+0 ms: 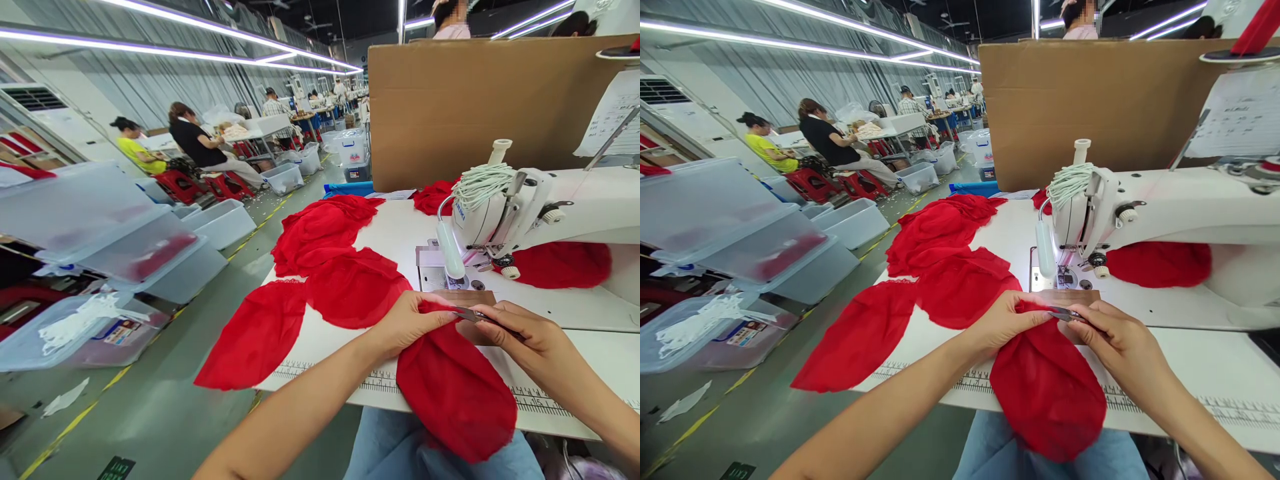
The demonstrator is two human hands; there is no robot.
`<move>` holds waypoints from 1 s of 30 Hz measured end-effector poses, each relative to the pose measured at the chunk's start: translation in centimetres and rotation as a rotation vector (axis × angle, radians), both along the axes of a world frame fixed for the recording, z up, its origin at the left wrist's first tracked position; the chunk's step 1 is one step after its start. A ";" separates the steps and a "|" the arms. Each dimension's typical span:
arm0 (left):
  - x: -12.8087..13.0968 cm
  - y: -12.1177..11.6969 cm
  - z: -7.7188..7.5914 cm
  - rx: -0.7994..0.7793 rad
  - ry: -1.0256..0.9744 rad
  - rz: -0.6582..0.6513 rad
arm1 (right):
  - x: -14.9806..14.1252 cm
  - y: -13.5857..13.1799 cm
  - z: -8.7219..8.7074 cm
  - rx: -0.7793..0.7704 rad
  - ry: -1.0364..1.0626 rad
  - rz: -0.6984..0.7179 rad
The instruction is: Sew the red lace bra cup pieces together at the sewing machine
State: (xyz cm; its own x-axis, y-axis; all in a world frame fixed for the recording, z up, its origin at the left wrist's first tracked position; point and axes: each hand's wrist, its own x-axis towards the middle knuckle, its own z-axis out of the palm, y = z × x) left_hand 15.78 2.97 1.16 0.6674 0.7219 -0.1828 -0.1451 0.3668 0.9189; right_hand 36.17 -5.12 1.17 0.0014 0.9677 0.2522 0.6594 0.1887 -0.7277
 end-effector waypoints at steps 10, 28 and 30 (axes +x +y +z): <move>-0.1 -0.2 0.0 0.083 -0.011 -0.039 | 0.1 -0.1 -0.3 -0.020 -0.011 -0.034; 0.0 0.0 -0.5 0.192 -0.016 -0.134 | -1.2 0.5 -0.2 -0.048 0.066 0.029; -0.1 0.0 -0.5 0.199 0.001 -0.144 | -1.4 0.6 0.0 -0.032 0.072 0.016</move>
State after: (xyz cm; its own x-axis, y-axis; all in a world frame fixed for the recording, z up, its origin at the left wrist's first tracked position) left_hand 15.71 2.98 0.64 0.7659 0.6412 -0.0472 -0.1033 0.1952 0.9753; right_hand 34.75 -4.47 1.20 0.0031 0.9752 0.2213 0.6021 0.1749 -0.7790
